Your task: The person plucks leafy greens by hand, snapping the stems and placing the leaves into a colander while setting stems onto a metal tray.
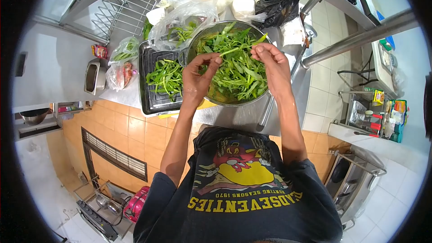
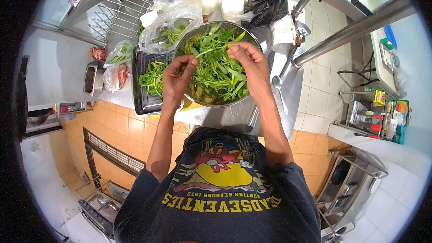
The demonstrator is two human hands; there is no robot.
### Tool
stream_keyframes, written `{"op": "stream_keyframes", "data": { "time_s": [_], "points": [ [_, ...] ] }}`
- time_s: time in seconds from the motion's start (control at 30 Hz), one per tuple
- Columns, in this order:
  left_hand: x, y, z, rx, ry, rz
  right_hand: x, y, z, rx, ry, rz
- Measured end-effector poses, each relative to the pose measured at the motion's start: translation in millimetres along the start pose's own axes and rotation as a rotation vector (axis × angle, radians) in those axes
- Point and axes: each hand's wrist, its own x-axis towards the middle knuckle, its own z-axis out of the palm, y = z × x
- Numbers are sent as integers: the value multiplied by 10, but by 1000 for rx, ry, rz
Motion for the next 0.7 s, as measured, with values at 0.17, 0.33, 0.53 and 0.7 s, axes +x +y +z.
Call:
{"op": "stream_keyframes", "data": {
  "time_s": [0.17, 0.33, 0.53, 0.7],
  "points": [
    [58, -22, -116, -181, 36, -98, 5, -16, -60, 17, 49, -47],
    [51, 1, -153, -230, -16, -124, -17, -22, 21, -354, -37, -136],
    [33, 60, -90, -211, -118, -142, -32, -68, 321, -426, -228, -150],
    [18, 11, -96, -174, -128, -138, 44, 66, 263, -415, -253, -109]
  ]
}}
